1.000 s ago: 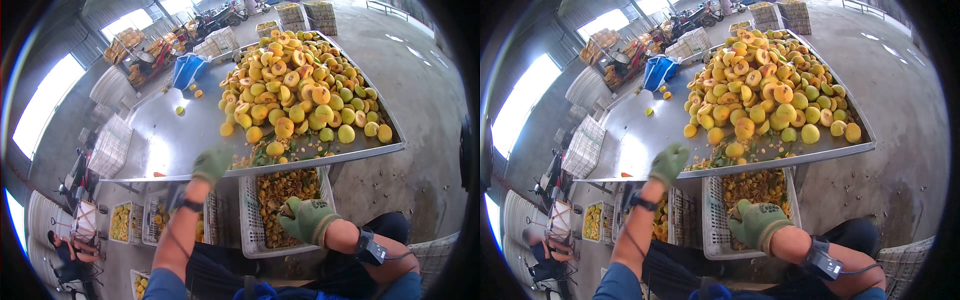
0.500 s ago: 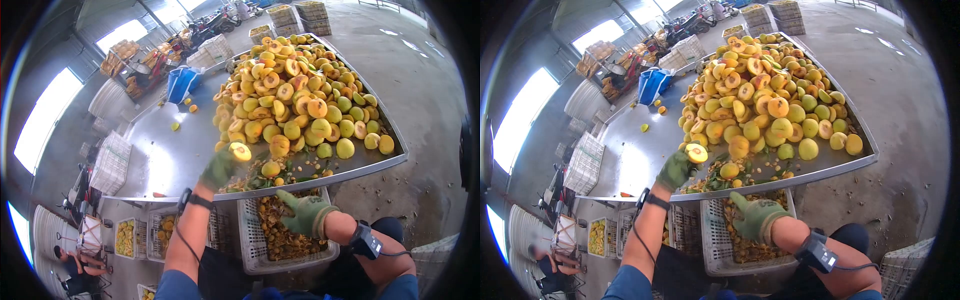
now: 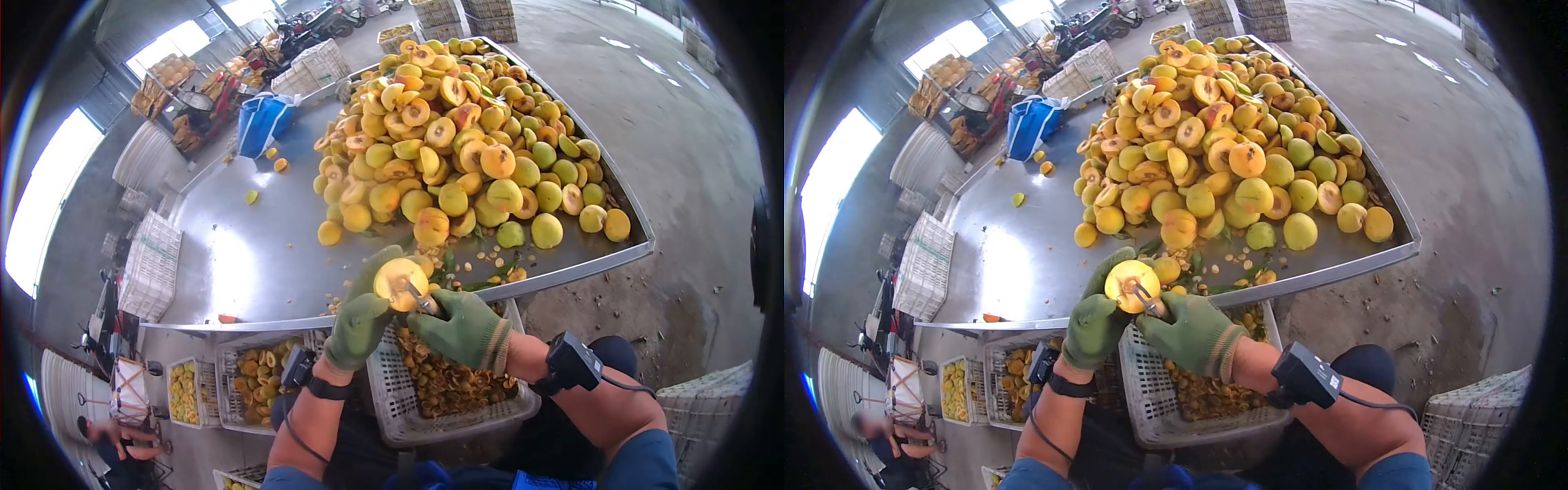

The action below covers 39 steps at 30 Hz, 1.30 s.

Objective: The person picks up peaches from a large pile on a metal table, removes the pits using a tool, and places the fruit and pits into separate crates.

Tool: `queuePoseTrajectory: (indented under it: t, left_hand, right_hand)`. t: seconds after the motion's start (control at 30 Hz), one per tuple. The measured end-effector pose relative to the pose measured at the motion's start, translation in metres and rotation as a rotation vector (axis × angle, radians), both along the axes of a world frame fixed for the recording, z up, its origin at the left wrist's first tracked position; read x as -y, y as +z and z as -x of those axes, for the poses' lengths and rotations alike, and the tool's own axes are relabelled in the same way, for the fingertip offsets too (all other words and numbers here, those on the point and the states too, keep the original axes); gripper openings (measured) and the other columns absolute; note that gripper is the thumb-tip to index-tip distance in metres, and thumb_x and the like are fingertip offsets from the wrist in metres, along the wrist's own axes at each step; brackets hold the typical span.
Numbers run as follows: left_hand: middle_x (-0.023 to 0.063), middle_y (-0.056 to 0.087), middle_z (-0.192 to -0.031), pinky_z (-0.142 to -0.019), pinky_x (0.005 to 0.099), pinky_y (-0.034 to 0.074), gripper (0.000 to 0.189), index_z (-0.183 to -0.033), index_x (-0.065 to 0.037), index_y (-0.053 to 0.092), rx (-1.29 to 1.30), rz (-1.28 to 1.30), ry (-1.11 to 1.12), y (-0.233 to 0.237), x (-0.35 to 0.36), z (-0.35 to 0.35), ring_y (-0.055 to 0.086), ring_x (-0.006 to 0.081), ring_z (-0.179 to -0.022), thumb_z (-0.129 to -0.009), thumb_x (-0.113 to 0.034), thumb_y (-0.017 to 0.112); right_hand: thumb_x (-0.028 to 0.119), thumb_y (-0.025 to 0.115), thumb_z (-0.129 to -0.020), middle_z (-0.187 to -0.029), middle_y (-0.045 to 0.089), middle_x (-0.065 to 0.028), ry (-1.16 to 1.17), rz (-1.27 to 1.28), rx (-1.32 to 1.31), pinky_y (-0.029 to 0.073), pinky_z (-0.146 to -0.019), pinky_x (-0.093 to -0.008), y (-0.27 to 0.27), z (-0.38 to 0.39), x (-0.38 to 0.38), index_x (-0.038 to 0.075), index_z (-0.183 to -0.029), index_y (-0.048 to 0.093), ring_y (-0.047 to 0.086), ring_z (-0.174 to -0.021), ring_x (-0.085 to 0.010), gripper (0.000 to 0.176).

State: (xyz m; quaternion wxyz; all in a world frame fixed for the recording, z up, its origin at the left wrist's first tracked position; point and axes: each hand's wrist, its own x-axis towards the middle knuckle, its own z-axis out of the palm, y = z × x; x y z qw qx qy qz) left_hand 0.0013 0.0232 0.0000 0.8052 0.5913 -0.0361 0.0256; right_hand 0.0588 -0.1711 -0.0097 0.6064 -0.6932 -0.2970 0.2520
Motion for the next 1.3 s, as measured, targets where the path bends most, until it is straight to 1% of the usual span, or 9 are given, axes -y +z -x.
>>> queuePoseTrajectory:
  t: [0.07, 0.17, 0.27, 0.3, 0.4, 0.47, 0.77, 0.87, 1.3]
  left_hand:
    - [0.0152, 0.053, -0.141, -0.108, 0.0391, 0.046, 0.059, -0.148, 0.005, 0.038, 0.050, 0.022, 0.016, 0.001, 0.005, 0.002, 0.057, 0.0253, -0.126, -0.102, -0.026, 0.057]
    - [0.0143, 0.059, -0.134, -0.110, 0.0422, 0.047, 0.053, -0.141, -0.002, 0.047, 0.043, -0.294, 0.098, 0.001, 0.003, 0.003, 0.060, 0.0266, -0.122, -0.101, -0.034, 0.060]
    - [0.0110, 0.062, -0.125, -0.104, 0.0390, 0.049, 0.043, -0.135, -0.003, 0.051, -0.020, -0.141, 0.196, -0.020, -0.001, 0.001, 0.062, 0.0222, -0.116, -0.108, -0.037, 0.047]
    - [0.0104, 0.064, -0.122, -0.101, 0.0367, 0.050, 0.045, -0.135, -0.003, 0.052, 0.022, -0.262, 0.236, -0.024, -0.001, 0.000, 0.063, 0.0207, -0.114, -0.110, -0.039, 0.042]
    - [0.0104, 0.065, -0.120, -0.100, 0.0359, 0.051, 0.045, -0.133, -0.003, 0.055, 0.048, -0.387, 0.259, -0.022, 0.003, 0.002, 0.064, 0.0211, -0.111, -0.110, -0.039, 0.042]
    - [0.0103, 0.066, -0.120, -0.099, 0.0352, 0.051, 0.045, -0.132, -0.003, 0.055, 0.005, -0.310, 0.257, -0.016, 0.009, 0.003, 0.064, 0.0205, -0.110, -0.110, -0.039, 0.042]
    - [0.0102, 0.065, -0.120, -0.096, 0.0339, 0.052, 0.042, -0.131, -0.002, 0.055, 0.012, -0.513, 0.257, -0.019, 0.014, 0.008, 0.063, 0.0178, -0.108, -0.109, -0.036, 0.048]
    - [0.0103, 0.065, -0.120, -0.095, 0.0335, 0.052, 0.039, -0.130, -0.001, 0.055, 0.061, -0.573, 0.243, -0.020, 0.016, 0.008, 0.063, 0.0179, -0.106, -0.108, -0.033, 0.050]
    - [0.0099, 0.066, -0.112, -0.091, 0.0327, 0.052, 0.029, -0.124, 0.000, 0.058, 0.111, -0.727, 0.278, -0.019, 0.025, 0.018, 0.063, 0.0164, -0.099, -0.103, -0.020, 0.054]
  right_hand:
    - [0.031, 0.066, -0.093, -0.076, 0.067, -0.0190, -0.008, -0.014, -0.056, 0.052, -0.066, -0.0418, 0.008, 0.000, -0.001, -0.004, -0.100, 0.065, 0.067, -0.070, -0.0294, 0.036]
    - [0.032, 0.065, -0.093, -0.078, 0.068, -0.0211, 0.014, 0.000, -0.042, 0.052, -0.067, -0.0440, -0.007, -0.001, -0.009, -0.004, -0.100, 0.065, 0.069, -0.072, -0.0343, 0.037]
    - [0.033, 0.065, -0.093, -0.082, 0.069, -0.0232, 0.008, 0.095, 0.070, 0.053, -0.068, -0.0475, -0.014, 0.005, -0.013, -0.002, -0.102, 0.065, 0.069, -0.077, -0.0409, 0.036]
    - [0.034, 0.065, -0.092, -0.083, 0.069, -0.0238, 0.003, 0.158, 0.103, 0.053, -0.070, -0.0484, -0.012, 0.006, -0.012, -0.001, -0.103, 0.065, 0.069, -0.079, -0.0421, 0.036]
    - [0.035, 0.066, -0.091, -0.087, 0.070, -0.0252, -0.002, 0.303, 0.162, 0.053, -0.074, -0.0506, 0.010, 0.006, -0.007, 0.001, -0.105, 0.066, 0.068, -0.084, -0.0447, 0.037]
    - [0.036, 0.066, -0.090, -0.090, 0.070, -0.0254, 0.020, 0.339, 0.149, 0.053, -0.076, -0.0515, 0.015, 0.005, -0.004, 0.003, -0.106, 0.066, 0.068, -0.086, -0.0450, 0.037]
    - [0.037, 0.065, -0.091, -0.093, 0.070, -0.0262, 0.049, 0.337, 0.126, 0.054, -0.080, -0.0500, 0.006, 0.007, -0.001, 0.002, -0.107, 0.066, 0.068, -0.091, -0.0441, 0.039]
    - [0.031, 0.067, -0.092, -0.086, 0.069, -0.0243, 0.005, 0.253, 0.120, 0.052, -0.072, -0.0490, -0.002, 0.009, -0.001, -0.001, -0.102, 0.065, 0.067, -0.083, -0.0448, 0.033]
    - [0.036, 0.061, -0.095, -0.089, 0.070, -0.0256, 0.073, 0.433, 0.244, 0.053, -0.075, -0.0526, 0.002, 0.021, -0.002, 0.000, -0.105, 0.062, 0.068, -0.084, -0.0443, 0.038]
